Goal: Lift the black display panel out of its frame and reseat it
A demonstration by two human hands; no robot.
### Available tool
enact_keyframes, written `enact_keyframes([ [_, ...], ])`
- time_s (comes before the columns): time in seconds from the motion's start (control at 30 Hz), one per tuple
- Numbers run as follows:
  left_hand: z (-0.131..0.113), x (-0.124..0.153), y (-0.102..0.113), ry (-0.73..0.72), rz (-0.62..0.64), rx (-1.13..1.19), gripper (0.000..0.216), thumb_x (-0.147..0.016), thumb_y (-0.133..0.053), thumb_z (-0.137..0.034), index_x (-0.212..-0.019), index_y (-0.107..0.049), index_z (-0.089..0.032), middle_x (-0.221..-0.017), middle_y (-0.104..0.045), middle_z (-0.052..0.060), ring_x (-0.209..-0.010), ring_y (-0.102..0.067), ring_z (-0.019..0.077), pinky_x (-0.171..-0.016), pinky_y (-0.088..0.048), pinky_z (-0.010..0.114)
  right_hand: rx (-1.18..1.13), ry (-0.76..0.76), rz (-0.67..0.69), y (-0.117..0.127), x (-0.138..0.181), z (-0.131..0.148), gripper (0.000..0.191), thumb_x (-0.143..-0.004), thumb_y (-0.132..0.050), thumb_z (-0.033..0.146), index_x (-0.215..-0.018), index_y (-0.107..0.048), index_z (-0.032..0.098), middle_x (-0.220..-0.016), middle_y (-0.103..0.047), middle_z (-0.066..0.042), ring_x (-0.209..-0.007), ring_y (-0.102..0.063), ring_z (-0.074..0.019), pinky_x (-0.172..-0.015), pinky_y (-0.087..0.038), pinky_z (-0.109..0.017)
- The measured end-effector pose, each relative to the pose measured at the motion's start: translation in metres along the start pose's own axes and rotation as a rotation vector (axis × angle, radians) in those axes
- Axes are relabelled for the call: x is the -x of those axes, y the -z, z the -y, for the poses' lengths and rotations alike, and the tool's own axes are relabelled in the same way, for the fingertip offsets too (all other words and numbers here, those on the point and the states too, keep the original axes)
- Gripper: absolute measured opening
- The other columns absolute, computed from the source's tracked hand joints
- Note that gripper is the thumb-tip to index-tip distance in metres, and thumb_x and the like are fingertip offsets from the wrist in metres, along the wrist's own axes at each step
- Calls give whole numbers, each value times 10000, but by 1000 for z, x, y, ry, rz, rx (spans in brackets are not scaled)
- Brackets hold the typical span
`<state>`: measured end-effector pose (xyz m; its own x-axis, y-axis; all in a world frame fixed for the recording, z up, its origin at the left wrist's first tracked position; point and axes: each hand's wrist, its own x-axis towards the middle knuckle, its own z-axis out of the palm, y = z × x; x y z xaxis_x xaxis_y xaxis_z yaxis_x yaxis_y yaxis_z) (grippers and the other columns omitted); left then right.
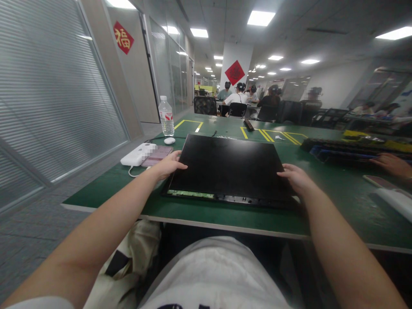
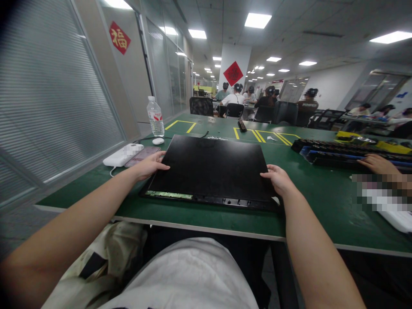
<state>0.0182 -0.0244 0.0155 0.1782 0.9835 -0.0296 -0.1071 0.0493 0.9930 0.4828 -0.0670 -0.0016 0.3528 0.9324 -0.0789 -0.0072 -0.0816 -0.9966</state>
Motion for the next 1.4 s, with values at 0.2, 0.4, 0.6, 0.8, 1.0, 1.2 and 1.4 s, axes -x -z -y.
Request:
enact_keyframes([
  [0.2, 0, 0, 0, 3, 5, 12, 632, -497, -763, 87, -1051, -635, -191, -977, -807, 49, -953, -773, 289, -777, -609, 361, 1, -3, -18, -1, 2, 0, 360, -558, -734, 2, -808, -638, 242, -727, -738, -4, -642, -689, -186, -621, -578, -309],
  [0.4, 2, -1, 1, 8, 22, 29, 662, -498, -779, 82, -1084, -628, -187, -925, -805, 45, -856, -779, 269, -713, -605, 339, -5, -6, -12, 0, 2, 1, 359, -570, -741, 9, -827, -638, 238, -747, -745, -13, -680, -703, -189, -642, -587, -304],
  [0.6, 1, 1, 1, 6, 44, 58, 679, -529, -793, 69, -1128, -636, -210, -905, -805, 18, -799, -783, 245, -707, -620, 340, -5, -17, -6, 2, 1, 1, 381, -579, -768, 29, -861, -636, 248, -788, -755, -23, -682, -712, -204, -612, -588, -316],
  [0.8, 2, -1, 2, 10, 33, 76, 704, -530, -800, 63, -1156, -640, -218, -884, -802, 17, -726, -776, 245, -667, -625, 355, 4, -13, -1, 3, -1, -1, 386, -583, -789, 45, -868, -629, 251, -775, -750, -25, -676, -714, -215, -616, -596, -338],
  [1.0, 1, -1, 2, 17, 22, 70, 715, -522, -786, 71, -1167, -644, -203, -883, -808, 35, -768, -784, 265, -674, -622, 351, 7, -14, 4, 3, 0, -1, 380, -583, -787, 47, -871, -642, 250, -781, -753, -28, -683, -716, -210, -633, -598, -333],
  [1.2, 1, -1, 1, 21, 9, 50, 686, -517, -763, 81, -1129, -650, -206, -862, -812, 22, -741, -785, 252, -654, -619, 333, 7, -23, -6, 2, 0, -1, 395, -578, -780, 54, -886, -634, 255, -764, -744, -19, -670, -710, -219, -609, -585, -342],
  [1.4, 2, -2, 3, 28, 6, 34, 755, -501, -782, 63, -1192, -645, -207, -910, -814, 39, -758, -785, 264, -662, -618, 346, 2, -27, -9, 3, -1, -1, 403, -573, -776, 49, -889, -628, 250, -758, -741, -28, -672, -710, -223, -637, -585, -352],
])
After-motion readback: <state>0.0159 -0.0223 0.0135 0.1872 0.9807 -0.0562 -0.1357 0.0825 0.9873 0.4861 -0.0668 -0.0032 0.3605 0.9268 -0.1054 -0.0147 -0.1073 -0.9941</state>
